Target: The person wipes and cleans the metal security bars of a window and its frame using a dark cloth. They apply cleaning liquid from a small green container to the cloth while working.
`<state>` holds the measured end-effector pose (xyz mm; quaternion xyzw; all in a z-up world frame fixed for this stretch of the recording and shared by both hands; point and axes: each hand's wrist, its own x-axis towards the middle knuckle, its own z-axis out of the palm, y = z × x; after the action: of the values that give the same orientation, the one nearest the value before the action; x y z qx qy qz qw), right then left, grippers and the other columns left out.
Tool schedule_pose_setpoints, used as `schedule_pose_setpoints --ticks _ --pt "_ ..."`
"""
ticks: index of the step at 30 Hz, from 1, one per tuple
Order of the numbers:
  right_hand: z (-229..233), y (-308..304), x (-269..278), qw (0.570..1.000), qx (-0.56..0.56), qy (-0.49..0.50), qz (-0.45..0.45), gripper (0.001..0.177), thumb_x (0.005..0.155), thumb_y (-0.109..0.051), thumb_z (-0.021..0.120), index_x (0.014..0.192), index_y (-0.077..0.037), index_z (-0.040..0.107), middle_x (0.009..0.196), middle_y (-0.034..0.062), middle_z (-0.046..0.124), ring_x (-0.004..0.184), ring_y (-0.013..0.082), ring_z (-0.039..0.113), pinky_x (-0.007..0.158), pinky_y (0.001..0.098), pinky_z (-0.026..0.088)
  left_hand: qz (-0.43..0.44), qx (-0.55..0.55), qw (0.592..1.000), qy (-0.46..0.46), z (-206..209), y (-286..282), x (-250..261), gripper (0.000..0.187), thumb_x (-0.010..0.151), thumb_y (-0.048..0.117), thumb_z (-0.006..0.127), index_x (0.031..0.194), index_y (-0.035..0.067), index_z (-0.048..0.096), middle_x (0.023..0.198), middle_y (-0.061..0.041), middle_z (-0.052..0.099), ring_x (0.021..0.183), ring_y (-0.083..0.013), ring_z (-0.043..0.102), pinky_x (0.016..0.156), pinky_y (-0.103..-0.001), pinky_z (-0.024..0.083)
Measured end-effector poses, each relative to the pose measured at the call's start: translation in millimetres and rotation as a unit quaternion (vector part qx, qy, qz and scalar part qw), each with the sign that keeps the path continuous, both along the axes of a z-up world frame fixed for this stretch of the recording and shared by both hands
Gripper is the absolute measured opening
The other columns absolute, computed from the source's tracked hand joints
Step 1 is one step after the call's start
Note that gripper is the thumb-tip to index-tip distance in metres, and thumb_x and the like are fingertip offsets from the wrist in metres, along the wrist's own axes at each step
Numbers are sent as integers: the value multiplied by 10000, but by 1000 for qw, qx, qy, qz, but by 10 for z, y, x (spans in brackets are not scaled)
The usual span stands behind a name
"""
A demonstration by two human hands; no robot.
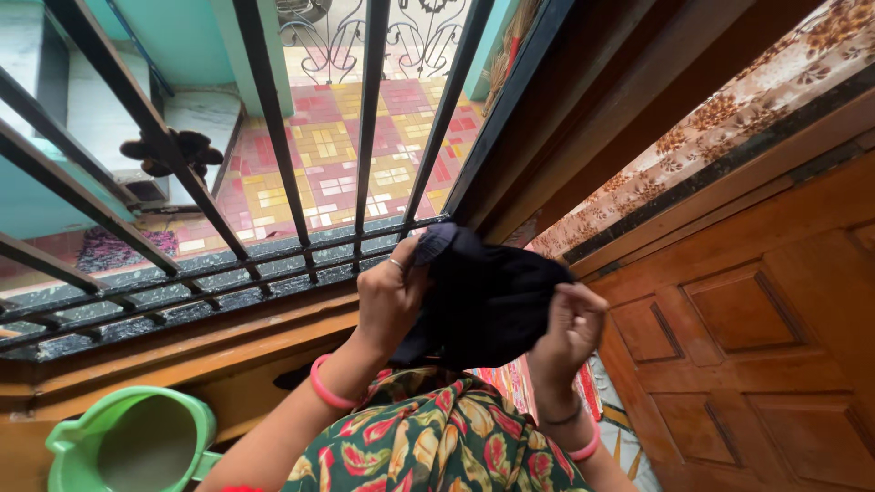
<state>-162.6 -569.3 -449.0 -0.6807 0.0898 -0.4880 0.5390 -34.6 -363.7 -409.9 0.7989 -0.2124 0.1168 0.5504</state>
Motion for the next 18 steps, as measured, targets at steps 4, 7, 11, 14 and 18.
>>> schedule_pose_setpoints --ticks 4,7,11,14,18 --pt "153 -98 26 998 -2 -22 -59 342 1064 -34 558 1402 -1 602 941 31 524 668 26 384 635 184 326 -13 -120 982 -147 207 -203 62 287 985 111 681 1271 102 671 923 -175 735 770 -333 741 665 -387 574" --pt "169 -132 357 914 -403 53 -16 526 1010 -125 610 1472 1 392 1350 241 509 1233 416 524 1099 495 397 -30 -142 979 -143 148 -416 40 450 959 128 736 1368 68 558 933 -174 725 789 -347 742 684 -392 580" --pt "-247 -184 768 842 -526 88 -82 706 989 -166 654 1556 42 290 1478 352 456 1347 554 459 1148 621 314 -95 -128 967 -198 -286 -663 -17 662 956 77 699 1516 6 354 1107 -260 681 899 -418 712 760 -428 583" --pt "-596 -176 839 835 -517 132 -134 707 942 -179 648 1533 45 330 1451 351 476 1349 585 458 1135 651 331 -92 -73 973 -200 -709 -775 123 651 907 56 709 1471 13 386 1047 -238 689 858 -432 685 722 -459 565" --pt "-996 -155 839 841 -497 157 -144 710 939 -187 648 1527 49 327 1389 389 498 1335 606 452 1129 670 342 -106 -55 978 -170 -1247 -839 203 623 916 29 695 1465 26 402 987 -228 695 832 -423 694 696 -459 571"
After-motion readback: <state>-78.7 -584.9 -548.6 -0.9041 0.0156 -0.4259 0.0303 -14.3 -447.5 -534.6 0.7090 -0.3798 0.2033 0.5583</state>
